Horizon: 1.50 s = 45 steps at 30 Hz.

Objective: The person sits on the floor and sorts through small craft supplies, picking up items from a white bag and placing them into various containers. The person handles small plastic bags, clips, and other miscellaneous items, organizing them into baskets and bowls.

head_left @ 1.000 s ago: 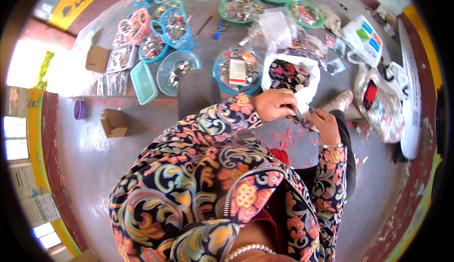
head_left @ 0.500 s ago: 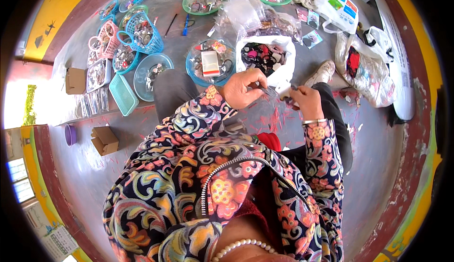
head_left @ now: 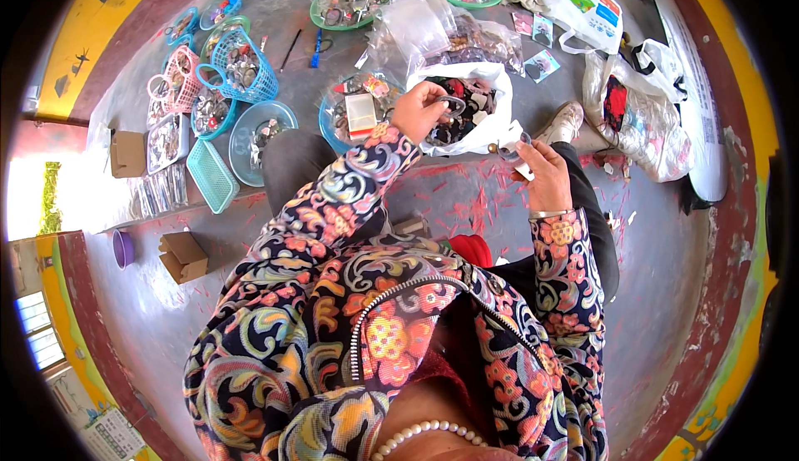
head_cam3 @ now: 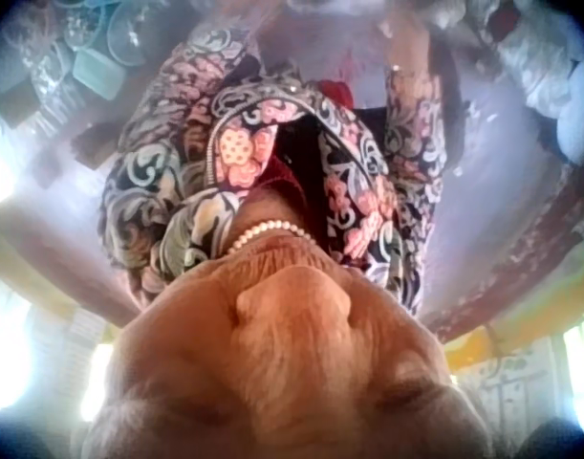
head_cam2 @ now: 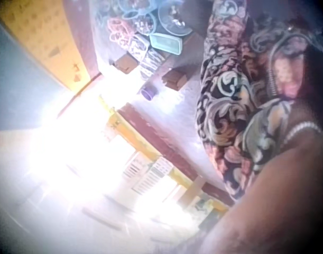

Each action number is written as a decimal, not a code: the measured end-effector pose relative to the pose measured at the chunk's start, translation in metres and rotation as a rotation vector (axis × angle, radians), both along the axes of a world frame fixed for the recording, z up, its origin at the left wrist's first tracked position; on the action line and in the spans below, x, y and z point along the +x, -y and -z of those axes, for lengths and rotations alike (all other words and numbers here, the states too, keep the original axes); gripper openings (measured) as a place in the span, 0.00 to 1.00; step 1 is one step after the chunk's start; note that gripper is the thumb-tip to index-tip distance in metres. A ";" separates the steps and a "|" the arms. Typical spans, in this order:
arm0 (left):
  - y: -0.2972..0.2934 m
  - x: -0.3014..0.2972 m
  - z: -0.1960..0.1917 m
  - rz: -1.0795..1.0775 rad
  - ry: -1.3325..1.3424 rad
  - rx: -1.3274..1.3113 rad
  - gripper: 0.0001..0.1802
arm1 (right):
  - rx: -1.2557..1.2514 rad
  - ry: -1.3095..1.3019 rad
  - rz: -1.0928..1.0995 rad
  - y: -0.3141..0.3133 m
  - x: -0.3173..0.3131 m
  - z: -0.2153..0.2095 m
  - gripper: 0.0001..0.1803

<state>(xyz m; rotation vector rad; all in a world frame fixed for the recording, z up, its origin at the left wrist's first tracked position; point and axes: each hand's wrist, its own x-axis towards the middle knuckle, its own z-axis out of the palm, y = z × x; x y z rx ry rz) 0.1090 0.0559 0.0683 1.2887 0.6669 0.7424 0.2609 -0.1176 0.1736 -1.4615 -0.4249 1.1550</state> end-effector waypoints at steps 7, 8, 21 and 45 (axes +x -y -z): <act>-0.063 0.007 0.071 -0.334 -0.542 0.409 0.20 | 0.027 -0.046 -0.012 -0.008 -0.002 0.000 0.10; -0.087 0.000 0.087 -0.442 -0.581 0.296 0.20 | 0.031 -0.058 -0.023 -0.010 -0.004 -0.002 0.10; -0.237 -0.037 0.115 -0.459 -0.594 -0.451 0.15 | -0.106 -0.140 -0.039 -0.020 -0.014 -0.022 0.07; -0.314 0.064 0.090 -0.238 -0.972 0.705 0.09 | -0.223 -0.197 -0.065 -0.042 -0.018 -0.023 0.08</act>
